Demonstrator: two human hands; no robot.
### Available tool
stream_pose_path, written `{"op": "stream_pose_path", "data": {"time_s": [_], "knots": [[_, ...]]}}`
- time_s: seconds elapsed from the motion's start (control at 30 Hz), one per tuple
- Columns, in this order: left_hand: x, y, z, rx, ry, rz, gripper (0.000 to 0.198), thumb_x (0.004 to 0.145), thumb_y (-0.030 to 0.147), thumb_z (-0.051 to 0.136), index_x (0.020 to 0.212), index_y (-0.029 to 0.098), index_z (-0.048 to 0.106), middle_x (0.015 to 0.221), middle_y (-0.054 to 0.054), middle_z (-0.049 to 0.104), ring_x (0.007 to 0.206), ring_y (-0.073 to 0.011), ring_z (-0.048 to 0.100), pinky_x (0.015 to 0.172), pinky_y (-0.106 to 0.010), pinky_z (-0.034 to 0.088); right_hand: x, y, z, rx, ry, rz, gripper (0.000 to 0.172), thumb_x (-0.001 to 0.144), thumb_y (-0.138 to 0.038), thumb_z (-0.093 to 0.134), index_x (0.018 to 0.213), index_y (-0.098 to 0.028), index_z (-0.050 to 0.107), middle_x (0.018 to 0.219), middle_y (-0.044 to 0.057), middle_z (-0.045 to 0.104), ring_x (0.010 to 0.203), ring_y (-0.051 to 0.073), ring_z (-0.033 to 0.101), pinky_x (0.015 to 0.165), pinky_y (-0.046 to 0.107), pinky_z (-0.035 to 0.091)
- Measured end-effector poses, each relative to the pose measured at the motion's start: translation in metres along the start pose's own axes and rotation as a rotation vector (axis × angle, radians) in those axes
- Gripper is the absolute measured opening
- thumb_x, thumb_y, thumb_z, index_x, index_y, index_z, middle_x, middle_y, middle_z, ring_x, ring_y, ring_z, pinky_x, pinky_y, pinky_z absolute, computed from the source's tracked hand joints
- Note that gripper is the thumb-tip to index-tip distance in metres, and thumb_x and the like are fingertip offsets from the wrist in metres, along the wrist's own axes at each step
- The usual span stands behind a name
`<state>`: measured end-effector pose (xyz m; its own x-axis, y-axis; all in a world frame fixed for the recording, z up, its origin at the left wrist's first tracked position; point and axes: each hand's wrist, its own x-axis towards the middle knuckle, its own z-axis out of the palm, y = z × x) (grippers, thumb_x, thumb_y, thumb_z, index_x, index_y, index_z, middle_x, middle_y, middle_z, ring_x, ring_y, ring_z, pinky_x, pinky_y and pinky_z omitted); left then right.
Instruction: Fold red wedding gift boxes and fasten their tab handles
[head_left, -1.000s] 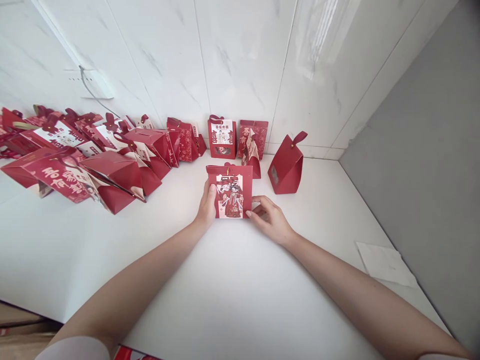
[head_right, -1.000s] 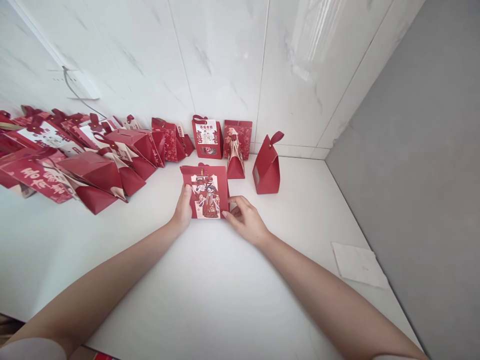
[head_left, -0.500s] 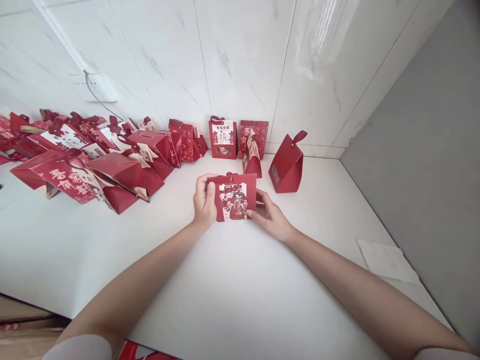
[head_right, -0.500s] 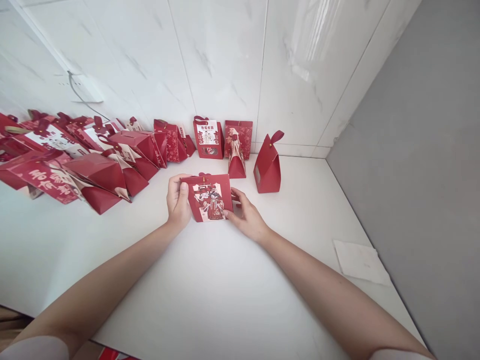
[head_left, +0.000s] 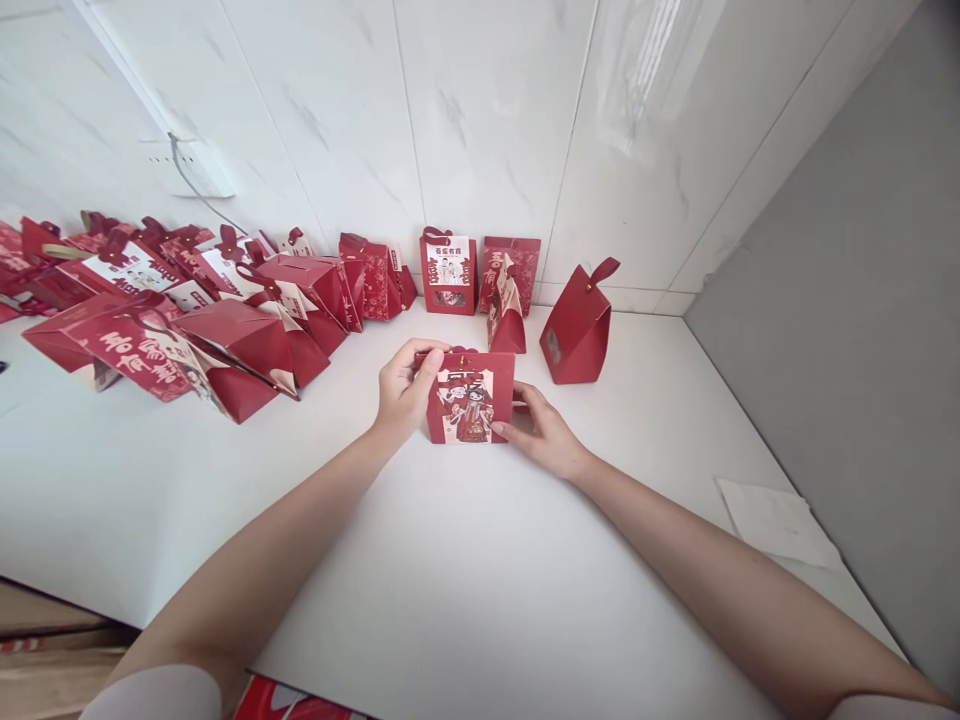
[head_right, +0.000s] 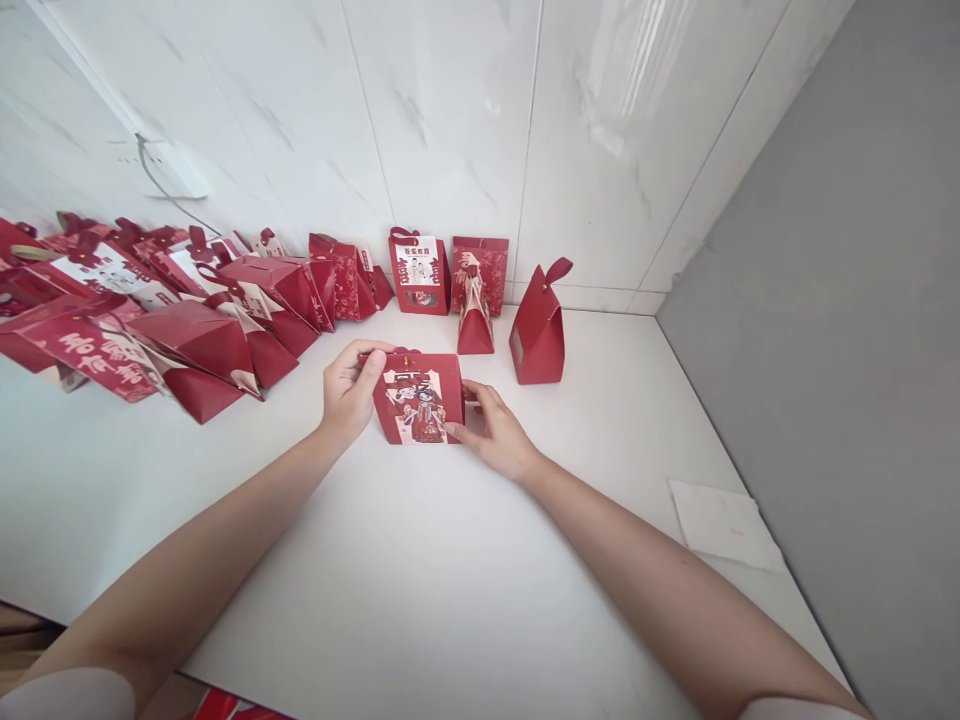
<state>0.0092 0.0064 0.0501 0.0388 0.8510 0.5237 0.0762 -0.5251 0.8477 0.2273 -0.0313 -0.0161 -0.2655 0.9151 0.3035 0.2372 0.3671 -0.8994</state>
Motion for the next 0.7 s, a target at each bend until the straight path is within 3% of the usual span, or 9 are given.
{"op": "stream_pose_path", "data": {"time_s": [0.17, 0.4, 0.53, 0.7], "knots": [[-0.002, -0.004, 0.001, -0.004, -0.021, -0.012, 0.036, 0.094, 0.054, 0.051, 0.096, 0.02, 0.064, 0.09, -0.004, 0.067, 0.078, -0.0162, 0.065, 0.07, -0.028, 0.051, 0.0, -0.002, 0.0, 0.004, -0.001, 0.009, 0.058, 0.087, -0.049, 0.068, 0.135, -0.025, 0.046, 0.137, 0.011, 0.053, 0.123, 0.026, 0.055, 0.109, 0.049, 0.045], [-0.016, -0.011, 0.011, 0.036, 0.138, 0.096, 0.035, 0.098, 0.054, 0.039, 0.097, 0.022, 0.053, 0.097, -0.004, 0.065, 0.088, -0.0172, 0.064, 0.079, -0.031, 0.049, -0.001, -0.003, 0.0, 0.006, -0.026, 0.0, 0.057, 0.088, -0.048, 0.066, 0.136, -0.025, 0.045, 0.138, 0.011, 0.051, 0.125, 0.026, 0.054, 0.111, 0.049, 0.043], [-0.017, -0.014, 0.008, 0.174, 0.213, 0.14, 0.037, 0.097, 0.056, 0.041, 0.089, 0.022, 0.053, 0.077, -0.001, 0.058, 0.066, -0.0139, 0.055, 0.064, -0.028, 0.042, -0.001, -0.003, 0.0, 0.002, -0.039, -0.021, 0.056, 0.089, -0.048, 0.066, 0.136, -0.026, 0.045, 0.138, 0.011, 0.052, 0.126, 0.026, 0.053, 0.111, 0.049, 0.043], [-0.011, -0.013, 0.002, 0.195, 0.218, 0.136, 0.042, 0.095, 0.059, 0.043, 0.079, 0.021, 0.052, 0.066, 0.001, 0.052, 0.059, -0.0135, 0.048, 0.058, -0.028, 0.037, -0.001, -0.002, 0.001, -0.007, -0.037, -0.03, 0.056, 0.089, -0.048, 0.066, 0.136, -0.025, 0.045, 0.138, 0.011, 0.052, 0.126, 0.026, 0.054, 0.11, 0.049, 0.044]]}}
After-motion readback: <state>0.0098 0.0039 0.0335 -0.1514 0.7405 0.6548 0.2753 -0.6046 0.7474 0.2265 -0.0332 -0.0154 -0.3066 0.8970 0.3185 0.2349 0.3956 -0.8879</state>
